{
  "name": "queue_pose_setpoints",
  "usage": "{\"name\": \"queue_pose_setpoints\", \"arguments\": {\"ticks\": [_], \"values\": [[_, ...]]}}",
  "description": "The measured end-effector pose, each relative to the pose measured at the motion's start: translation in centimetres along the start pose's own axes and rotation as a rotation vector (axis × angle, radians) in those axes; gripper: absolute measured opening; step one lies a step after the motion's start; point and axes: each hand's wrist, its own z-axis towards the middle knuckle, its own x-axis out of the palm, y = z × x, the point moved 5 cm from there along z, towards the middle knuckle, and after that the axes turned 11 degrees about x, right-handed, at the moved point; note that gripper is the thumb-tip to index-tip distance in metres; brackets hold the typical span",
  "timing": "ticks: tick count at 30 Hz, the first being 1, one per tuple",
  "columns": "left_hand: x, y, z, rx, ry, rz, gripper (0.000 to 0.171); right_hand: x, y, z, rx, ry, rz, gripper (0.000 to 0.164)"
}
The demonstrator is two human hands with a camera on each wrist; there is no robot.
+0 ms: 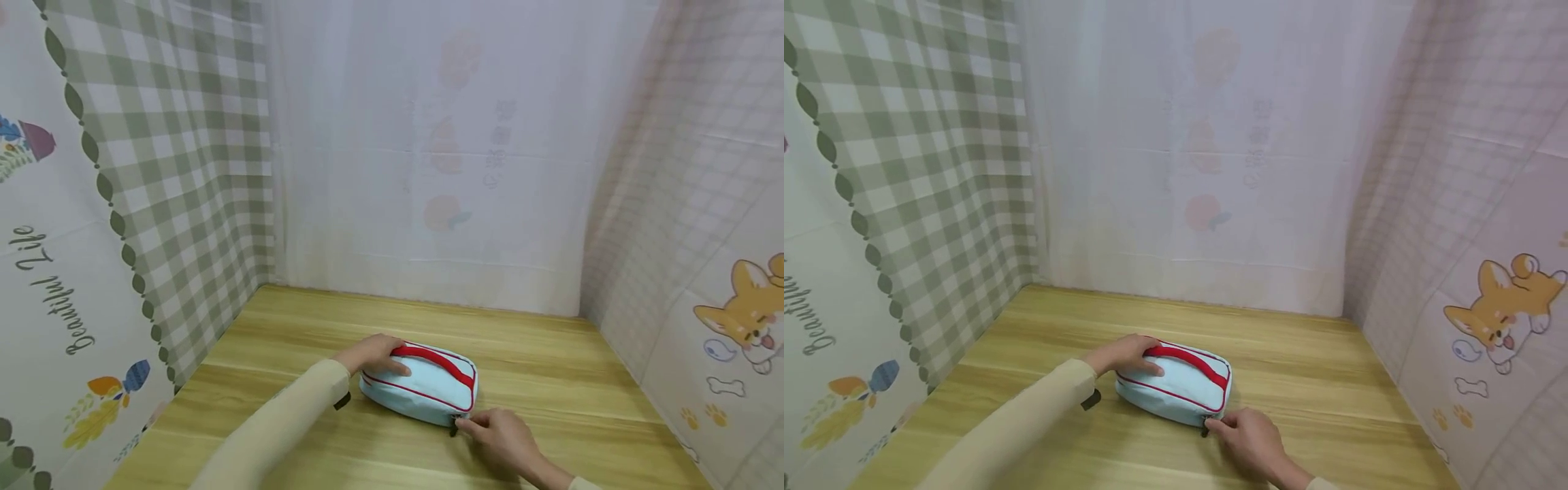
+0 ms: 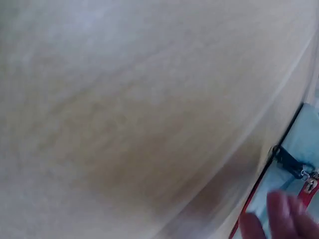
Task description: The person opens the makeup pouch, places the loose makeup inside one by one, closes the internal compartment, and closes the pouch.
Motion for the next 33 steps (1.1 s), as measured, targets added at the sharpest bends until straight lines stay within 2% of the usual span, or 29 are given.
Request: {"name": "queue_pose_setpoints", "arguments": {"ticks": [2,4,7,9,14,16,20,25,33], "values": [[-0.5,0.2,0.0,0.022,-0.02,-0.037,0.049,-0.3,-0.3,0.1,0.107,-0.069,-0.006,0.035],[-1.0,0.6,0.1,0.035,-0.068,-0.072,0.045,-0.4,-0.3,0.3,0.162,-0.111,0.011,0.057],[-1.8,1.5,0.3,0.033,-0.153,-0.103,0.042,-0.1,0.1,0.5,0.162,-0.121,0.056,0.095],[-1.9,2.3,0.4,0.006,-0.172,-0.133,0.044,0.2,0.5,0.7,0.129,-0.123,0.101,0.105],[-1.7,3.8,0.1,-0.09,-0.132,-0.212,0.052,0.7,1.5,1.3,0.049,-0.161,0.14,0.101],[-1.6,4.1,-0.1,-0.102,-0.108,-0.216,0.051,0.7,1.5,1.5,0.048,-0.167,0.125,0.098],[-1.2,4.6,-0.1,-0.083,-0.083,-0.19,0.045,0.3,1.0,2.4,0.065,-0.161,0.112,0.086],[-1.2,5.4,-0.6,-0.062,-0.095,-0.173,0.038,-0.4,0.1,4.1,0.077,-0.131,0.148,0.075],[-1.0,6.4,-2.8,-0.049,-0.116,-0.275,0.031,-0.8,-0.7,7.0,0.079,-0.063,0.154,0.067]]}}
